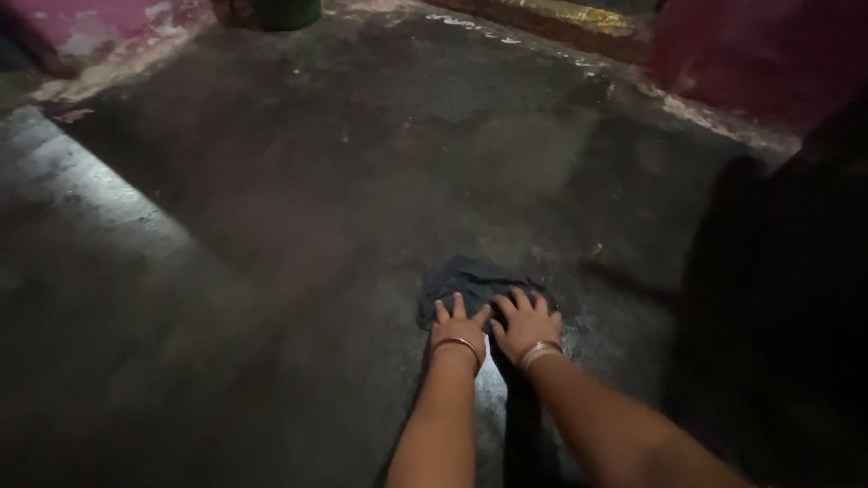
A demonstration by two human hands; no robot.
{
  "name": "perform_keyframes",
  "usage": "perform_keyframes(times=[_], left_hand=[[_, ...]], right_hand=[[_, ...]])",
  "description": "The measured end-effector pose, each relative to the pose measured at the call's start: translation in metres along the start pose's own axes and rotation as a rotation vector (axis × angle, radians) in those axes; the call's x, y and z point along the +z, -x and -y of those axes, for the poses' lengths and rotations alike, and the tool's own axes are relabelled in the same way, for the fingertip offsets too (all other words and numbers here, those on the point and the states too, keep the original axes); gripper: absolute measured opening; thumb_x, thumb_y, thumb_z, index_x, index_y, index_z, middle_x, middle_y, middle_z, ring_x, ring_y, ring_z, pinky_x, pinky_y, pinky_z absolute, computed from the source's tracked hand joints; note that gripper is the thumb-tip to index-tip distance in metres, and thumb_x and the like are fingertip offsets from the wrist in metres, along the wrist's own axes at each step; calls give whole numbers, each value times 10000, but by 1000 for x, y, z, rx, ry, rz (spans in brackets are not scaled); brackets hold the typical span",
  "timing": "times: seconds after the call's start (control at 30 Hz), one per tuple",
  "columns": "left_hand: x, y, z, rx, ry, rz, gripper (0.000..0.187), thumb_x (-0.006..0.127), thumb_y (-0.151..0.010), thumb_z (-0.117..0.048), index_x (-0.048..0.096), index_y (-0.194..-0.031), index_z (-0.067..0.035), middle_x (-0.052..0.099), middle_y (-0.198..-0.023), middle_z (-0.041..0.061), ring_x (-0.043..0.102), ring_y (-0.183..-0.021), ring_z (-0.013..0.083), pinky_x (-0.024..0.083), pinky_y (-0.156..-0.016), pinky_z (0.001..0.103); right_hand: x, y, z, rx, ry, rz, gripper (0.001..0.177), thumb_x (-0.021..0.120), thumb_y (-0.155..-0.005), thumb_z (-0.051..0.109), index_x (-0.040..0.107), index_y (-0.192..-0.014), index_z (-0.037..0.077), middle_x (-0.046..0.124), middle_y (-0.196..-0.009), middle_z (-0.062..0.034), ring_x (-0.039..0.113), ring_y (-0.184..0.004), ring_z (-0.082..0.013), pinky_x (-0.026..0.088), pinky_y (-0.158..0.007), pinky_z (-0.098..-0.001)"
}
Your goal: The person wipes a wet concrete floor using a dark cloth, moving it back and forth across the surface. The person occasionally dips the cloth into a nearby green bucket of water to continue wiping.
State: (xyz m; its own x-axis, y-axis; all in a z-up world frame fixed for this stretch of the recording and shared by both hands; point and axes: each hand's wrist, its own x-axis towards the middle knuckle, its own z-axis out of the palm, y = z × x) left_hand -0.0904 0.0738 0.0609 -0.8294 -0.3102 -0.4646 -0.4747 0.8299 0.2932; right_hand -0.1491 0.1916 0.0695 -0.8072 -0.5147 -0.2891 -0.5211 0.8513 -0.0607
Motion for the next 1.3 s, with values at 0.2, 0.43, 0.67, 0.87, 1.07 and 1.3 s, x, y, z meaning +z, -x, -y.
perform_keyframes(times=[0.2,0.43,0.67,0.87,1.07,1.3], left_hand=[[14,52,22,118,-8,7,463,619,-971,-278,547,-1425,-336,263,-1644,110,235,-1507,413,347,-1169,509],[-11,121,87,-57,-109,81,625,783,-820,-198,567,-1387,-349,403,-1531,55,389,-1435,335,450,-1128,478],[45,113,192,-403,143,374,524,765,-917,-245,575,-1403,-192,512,-1453,140,541,-1294,367,530,-1049,492],[139,109,226,-565,710,868,592,753,-988,-271,472,-1401,47,594,-1330,258,667,-1132,364,605,-950,466],[137,82,172,-435,1238,950,560,656,-992,-241,474,-1346,152,650,-1205,303,731,-1000,357,658,-870,466],[101,30,63,-233,1507,421,455,666,-966,-278,575,-1360,-68,648,-1117,96,669,-871,231,629,-819,413]], right_hand=[[3,61,42,189,-27,38,594,628,-895,495,519,-1420,237,474,-1482,-54,433,-1376,-358,418,-1080,-584],[14,92,119,58,-103,271,750,770,-807,416,446,-1462,246,378,-1506,-88,318,-1415,-436,413,-1081,-599],[25,141,182,-609,144,507,755,759,-786,321,518,-1501,311,412,-1529,-149,326,-1403,-455,404,-1036,-678],[27,143,171,-894,441,587,538,810,-759,402,731,-1271,256,441,-1510,-49,300,-1427,-348,384,-1016,-608],[41,85,111,-860,314,350,337,746,-805,342,789,-1137,306,539,-1417,-2,404,-1334,-284,361,-1049,-513],[69,-47,7,-563,148,45,233,669,-920,311,780,-1099,213,555,-1401,-31,458,-1329,-320,413,-1084,-474]])
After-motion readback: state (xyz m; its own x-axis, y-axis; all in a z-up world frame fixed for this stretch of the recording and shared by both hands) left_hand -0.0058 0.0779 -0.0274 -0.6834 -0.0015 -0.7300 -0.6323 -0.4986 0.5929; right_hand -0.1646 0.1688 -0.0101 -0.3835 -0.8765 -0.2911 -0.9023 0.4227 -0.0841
